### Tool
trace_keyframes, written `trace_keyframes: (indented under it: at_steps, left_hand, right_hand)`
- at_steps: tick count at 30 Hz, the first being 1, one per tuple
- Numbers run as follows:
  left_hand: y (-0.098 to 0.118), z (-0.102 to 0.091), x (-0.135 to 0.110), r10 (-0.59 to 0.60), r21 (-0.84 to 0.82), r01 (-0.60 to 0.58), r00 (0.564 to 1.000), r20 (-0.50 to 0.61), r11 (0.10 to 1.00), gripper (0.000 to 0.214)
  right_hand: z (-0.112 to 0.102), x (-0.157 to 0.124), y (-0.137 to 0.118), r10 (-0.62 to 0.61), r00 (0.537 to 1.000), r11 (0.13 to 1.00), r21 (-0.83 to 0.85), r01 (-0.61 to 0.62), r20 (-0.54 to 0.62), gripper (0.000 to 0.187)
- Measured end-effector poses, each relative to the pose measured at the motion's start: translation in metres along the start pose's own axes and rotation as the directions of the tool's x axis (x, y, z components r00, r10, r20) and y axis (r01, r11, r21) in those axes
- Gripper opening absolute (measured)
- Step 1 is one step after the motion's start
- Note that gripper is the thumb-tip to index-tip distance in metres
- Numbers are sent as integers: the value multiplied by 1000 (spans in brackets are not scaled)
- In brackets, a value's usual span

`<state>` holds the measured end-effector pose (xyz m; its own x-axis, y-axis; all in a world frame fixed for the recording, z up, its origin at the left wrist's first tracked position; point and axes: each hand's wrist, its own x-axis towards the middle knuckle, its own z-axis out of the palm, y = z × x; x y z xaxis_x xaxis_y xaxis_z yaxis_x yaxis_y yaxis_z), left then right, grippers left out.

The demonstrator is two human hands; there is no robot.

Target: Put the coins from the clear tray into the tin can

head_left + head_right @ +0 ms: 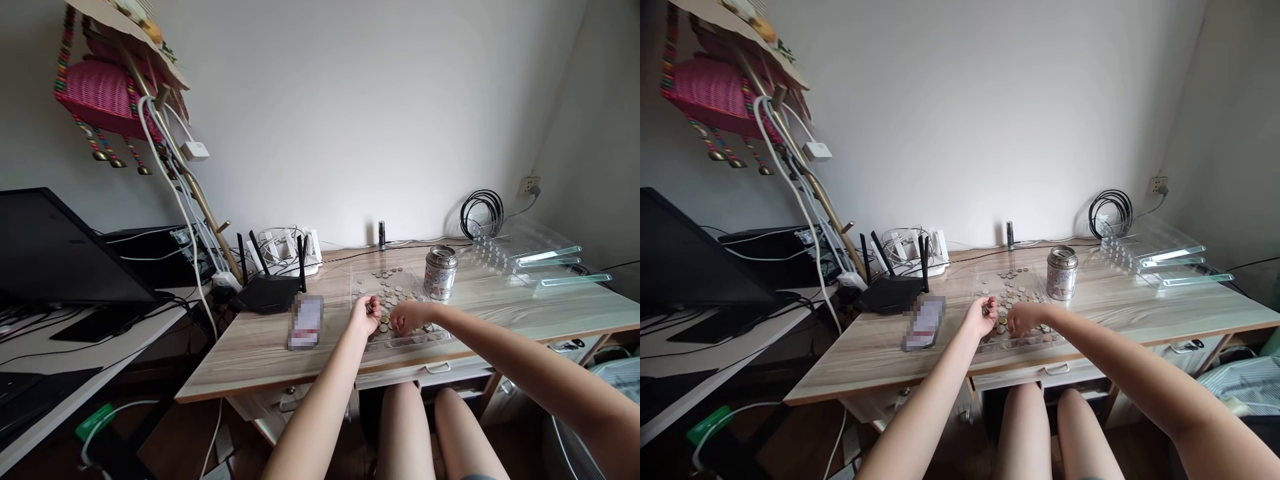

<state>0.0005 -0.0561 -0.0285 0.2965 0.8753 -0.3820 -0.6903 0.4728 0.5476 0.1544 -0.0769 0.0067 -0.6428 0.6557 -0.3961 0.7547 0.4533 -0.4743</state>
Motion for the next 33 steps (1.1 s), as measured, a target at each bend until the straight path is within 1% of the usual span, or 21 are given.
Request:
trace_keyframes:
  at_steps: [2,4,8,10,13,15,17,18,19,20,21,23,24,25,26,27,28,29,30,32,33]
  left_hand:
    - [2,-1,0,10,-5,-10,1000,-7,1000,9]
    - [3,-3,-1,21,-5,-21,1000,-12,1000,10]
    - [6,-5,-5,35,11,-35,999,-26,999,10]
    - [8,-6,-7,43,29,-41,998,-39,999,11]
    - [11,-5,-7,43,71,-38,997,-67,997,12]
    - [15,-4,-6,11,122,-1,997,-82,993,12]
    - [19,-2,-4,-38,190,55,995,-96,980,12]
    - [21,-2,-3,-60,225,83,993,-106,971,12]
    - [24,-1,-1,-77,253,105,990,-116,962,12]
    - [26,1,2,-100,287,133,987,-125,949,13]
    - [28,2,5,-138,334,174,982,-127,926,14]
    - [31,7,12,-258,458,282,959,-116,843,21]
    - [32,11,17,-326,523,331,940,-105,785,24]
    - [33,14,22,-386,578,361,919,-86,732,26]
    - [34,18,28,-432,612,371,900,-54,698,27]
    - [35,22,33,-456,619,364,890,-10,696,26]
    - [37,26,38,-469,607,348,882,47,715,25]
    - [39,30,44,-471,579,333,876,101,744,23]
    - [42,32,49,-464,545,320,874,147,775,22]
    - [48,35,58,-445,487,302,872,206,819,20]
    - [51,36,62,-437,469,297,871,223,831,19]
  right_hand:
    - [0,3,-4,-7,1000,998,64,6,15,41]
    - [1,7,-9,-20,998,997,79,16,55,44]
    - [1,16,-15,-7,994,1000,-27,10,113,37]
    - [0,18,-14,9,991,999,-50,-3,134,33]
    - [-1,18,-13,-20,987,1000,-13,22,159,27]
    - [-1,15,-11,-31,986,1000,9,30,164,23]
    - [-3,12,-7,-39,989,998,46,33,141,22]
    - [-5,11,-4,-52,993,995,86,43,103,23]
    - [-10,10,-1,-71,997,988,139,65,37,25]
    - [-16,9,2,-89,994,975,197,98,-56,27]
    - [-23,9,6,-95,981,960,246,134,-167,30]
    - [-40,12,12,-71,933,942,285,179,-352,32]
    - [-48,14,15,-53,912,943,281,180,-406,31]
    - [-56,17,17,-40,899,948,267,171,-436,30]
    - [-62,21,18,-31,891,957,245,157,-453,29]
    - [-67,24,19,-25,883,965,220,143,-468,27]
    - [-70,28,19,-24,872,972,193,135,-489,25]
    - [-73,31,19,-25,854,977,169,131,-520,23]
    - [-76,33,18,-23,824,981,148,129,-566,22]
    - [-82,34,17,-19,734,985,114,130,-679,19]
    - [-86,31,18,-20,673,986,95,134,-740,19]
